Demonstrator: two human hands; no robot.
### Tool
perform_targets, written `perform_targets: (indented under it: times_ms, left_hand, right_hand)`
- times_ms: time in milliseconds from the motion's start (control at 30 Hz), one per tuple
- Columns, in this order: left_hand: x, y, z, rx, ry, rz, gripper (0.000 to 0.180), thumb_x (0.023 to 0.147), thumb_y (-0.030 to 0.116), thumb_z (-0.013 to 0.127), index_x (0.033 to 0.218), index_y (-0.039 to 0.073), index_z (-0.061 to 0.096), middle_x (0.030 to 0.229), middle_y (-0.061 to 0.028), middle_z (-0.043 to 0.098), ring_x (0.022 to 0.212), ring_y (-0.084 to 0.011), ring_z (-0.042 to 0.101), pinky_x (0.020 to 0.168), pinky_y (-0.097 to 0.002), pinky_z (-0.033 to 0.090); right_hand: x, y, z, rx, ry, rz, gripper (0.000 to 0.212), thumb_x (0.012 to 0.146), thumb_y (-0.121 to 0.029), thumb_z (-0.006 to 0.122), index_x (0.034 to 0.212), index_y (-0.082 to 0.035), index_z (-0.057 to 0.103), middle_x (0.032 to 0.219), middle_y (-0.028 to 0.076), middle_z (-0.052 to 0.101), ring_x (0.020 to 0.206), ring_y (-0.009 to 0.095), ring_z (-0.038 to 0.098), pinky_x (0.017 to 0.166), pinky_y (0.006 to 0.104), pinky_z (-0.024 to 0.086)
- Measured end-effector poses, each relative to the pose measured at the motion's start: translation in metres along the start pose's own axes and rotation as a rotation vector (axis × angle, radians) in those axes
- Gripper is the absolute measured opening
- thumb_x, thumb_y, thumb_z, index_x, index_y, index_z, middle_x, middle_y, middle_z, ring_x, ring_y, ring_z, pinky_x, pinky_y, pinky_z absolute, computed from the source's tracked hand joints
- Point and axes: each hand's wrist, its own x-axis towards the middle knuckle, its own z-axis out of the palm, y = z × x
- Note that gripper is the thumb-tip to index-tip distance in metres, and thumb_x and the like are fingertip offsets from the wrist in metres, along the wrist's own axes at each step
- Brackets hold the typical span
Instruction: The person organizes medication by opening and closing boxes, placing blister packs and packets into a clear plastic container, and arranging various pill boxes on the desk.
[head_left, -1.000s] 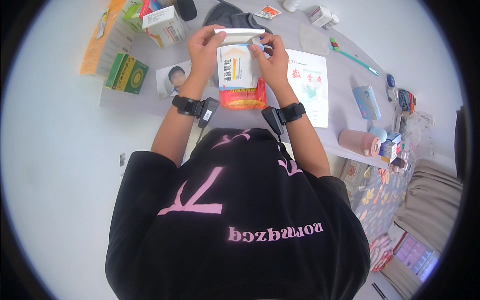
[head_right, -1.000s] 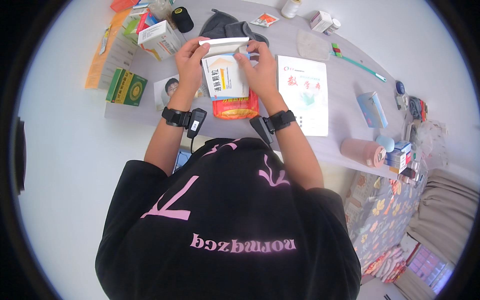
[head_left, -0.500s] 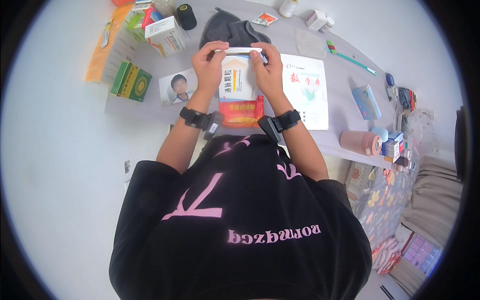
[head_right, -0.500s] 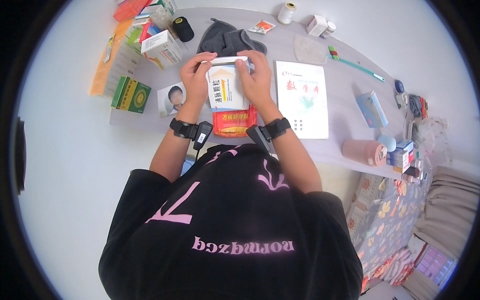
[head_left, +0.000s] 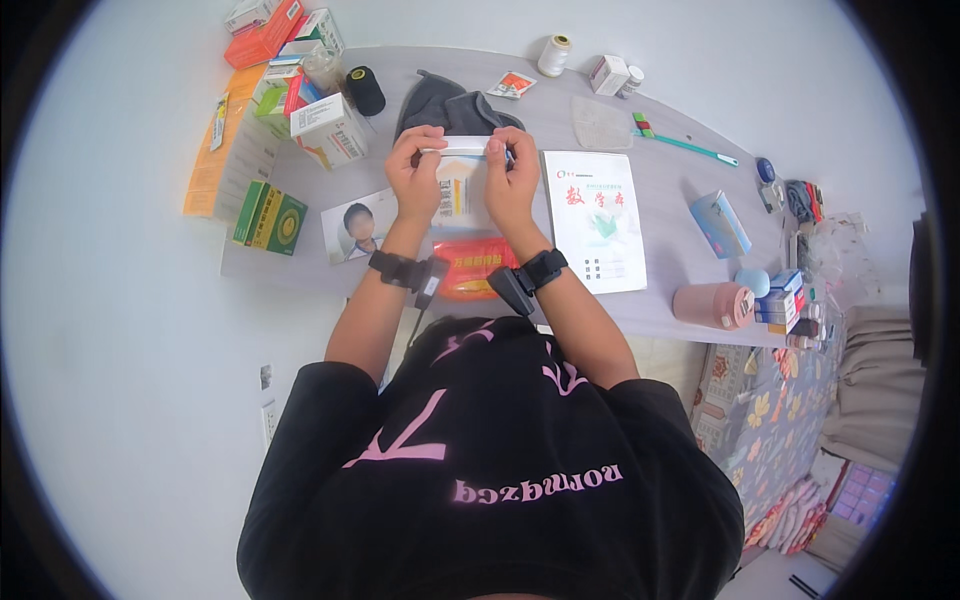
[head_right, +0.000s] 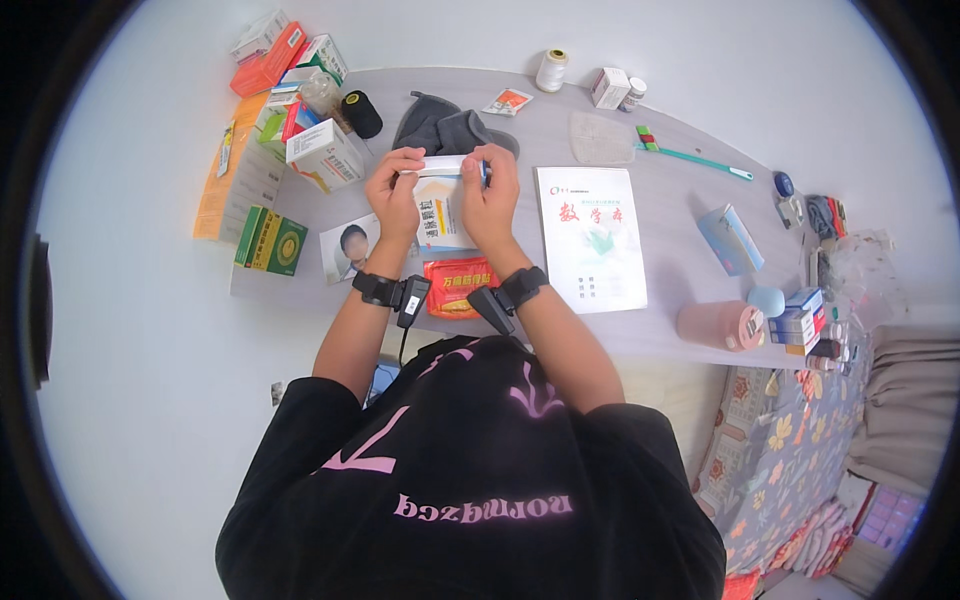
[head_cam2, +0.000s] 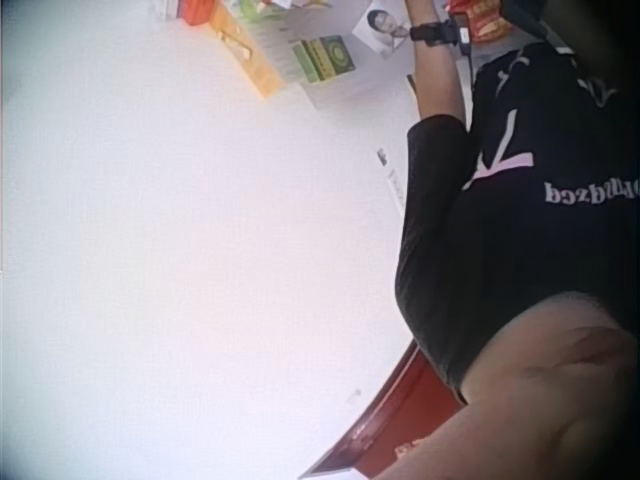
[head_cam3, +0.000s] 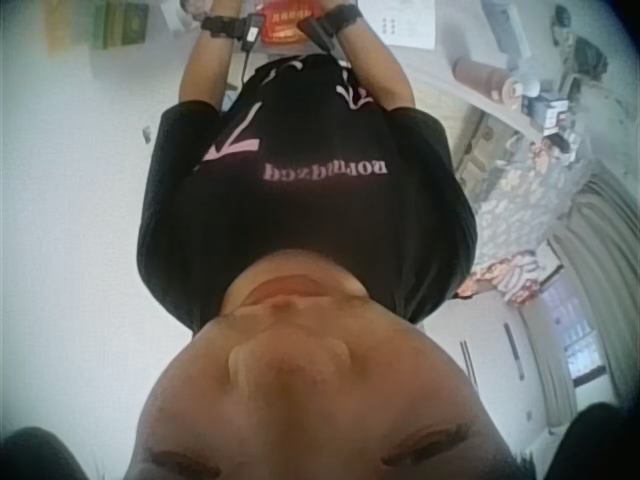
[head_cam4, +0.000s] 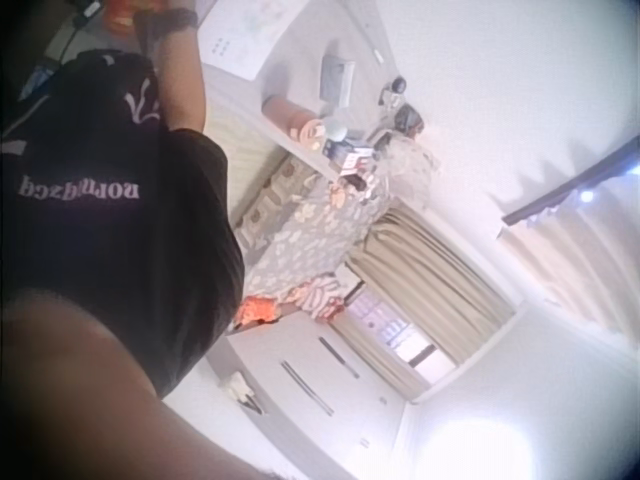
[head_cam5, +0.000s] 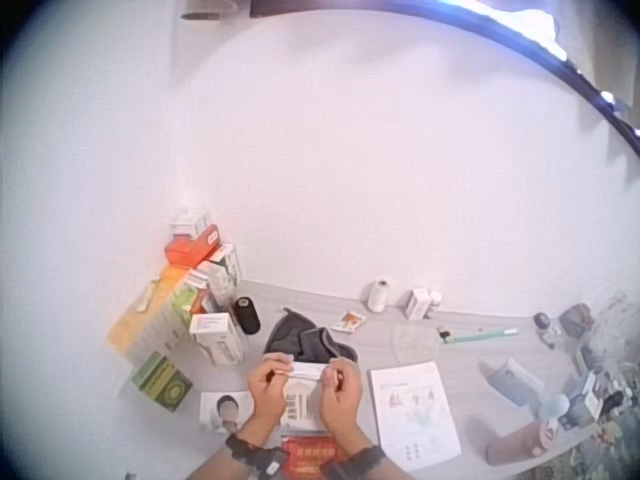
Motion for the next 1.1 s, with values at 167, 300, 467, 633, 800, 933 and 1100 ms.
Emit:
perform_targets:
  times_ms: [167, 300, 467, 633, 800, 933, 1100]
  left_hand:
    - [-0.002, 0.003, 0.001, 0.167, -0.022, 0.130, 0.018, 0.074, -0.008, 0.054, 0.084, -0.001, 0.068, 0.096, -0.0126, 0.063, 0.092, -0.0222, 0.063, 0.079, -0.0298, 0.049]
    - [-0.012, 0.012, 0.001, 0.275, -0.065, 0.177, 0.016, 0.079, -0.006, 0.052, 0.085, -0.002, 0.066, 0.100, -0.0149, 0.064, 0.096, -0.0251, 0.062, 0.086, -0.0326, 0.048]
    - [-0.014, 0.011, -0.001, 0.242, -0.069, 0.180, 0.015, 0.079, -0.004, 0.053, 0.084, -0.002, 0.067, 0.100, -0.0152, 0.063, 0.097, -0.0266, 0.062, 0.087, -0.0350, 0.048]
    - [-0.018, 0.008, -0.003, 0.254, -0.079, 0.243, 0.012, 0.079, -0.001, 0.056, 0.084, -0.001, 0.066, 0.099, -0.0147, 0.063, 0.095, -0.0280, 0.062, 0.085, -0.0360, 0.049]
    - [-0.020, 0.011, -0.003, 0.320, -0.081, 0.261, 0.009, 0.083, 0.000, 0.057, 0.087, -0.002, 0.065, 0.101, -0.0157, 0.063, 0.098, -0.0292, 0.062, 0.088, -0.0379, 0.048]
    - [-0.020, 0.009, -0.002, 0.369, -0.084, 0.325, 0.007, 0.081, 0.001, 0.060, 0.087, 0.000, 0.064, 0.100, -0.0144, 0.061, 0.097, -0.0307, 0.062, 0.084, -0.0389, 0.050]
    - [-0.022, 0.009, -0.004, 0.383, -0.114, 0.340, 0.009, 0.084, 0.001, 0.056, 0.090, -0.001, 0.063, 0.106, -0.0169, 0.061, 0.101, -0.0319, 0.062, 0.089, -0.0398, 0.048]
  right_hand:
    - [0.001, -0.008, -0.003, -0.052, -0.006, -0.055, 0.018, 0.094, -0.019, 0.057, 0.091, -0.001, 0.059, 0.095, 0.014, 0.058, 0.088, 0.028, 0.057, 0.077, 0.0345, 0.045]
    - [-0.001, -0.016, -0.006, -0.105, -0.025, -0.075, 0.021, 0.095, -0.019, 0.055, 0.090, 0.000, 0.061, 0.095, 0.015, 0.058, 0.088, 0.030, 0.057, 0.077, 0.0363, 0.045]
    - [-0.004, -0.017, -0.010, -0.132, -0.052, -0.145, 0.020, 0.095, -0.017, 0.052, 0.092, 0.000, 0.062, 0.097, 0.017, 0.057, 0.091, 0.031, 0.057, 0.080, 0.0377, 0.046]
    - [-0.009, -0.018, -0.012, -0.133, -0.050, -0.165, 0.019, 0.095, -0.015, 0.050, 0.092, 0.000, 0.061, 0.100, 0.019, 0.056, 0.094, 0.032, 0.057, 0.082, 0.0380, 0.046]
    - [-0.006, -0.024, -0.017, -0.132, -0.095, -0.130, 0.018, 0.095, -0.016, 0.053, 0.092, -0.001, 0.063, 0.100, 0.017, 0.056, 0.094, 0.032, 0.057, 0.081, 0.0374, 0.046]
    - [-0.006, -0.025, -0.019, -0.171, -0.097, -0.153, 0.018, 0.094, -0.017, 0.056, 0.093, -0.002, 0.065, 0.101, 0.016, 0.056, 0.090, 0.030, 0.059, 0.079, 0.0363, 0.048]
    - [-0.006, -0.032, -0.028, -0.112, -0.214, 0.012, 0.012, 0.090, -0.010, 0.062, 0.096, -0.004, 0.070, 0.109, 0.014, 0.057, 0.083, 0.022, 0.062, 0.070, 0.0309, 0.050]
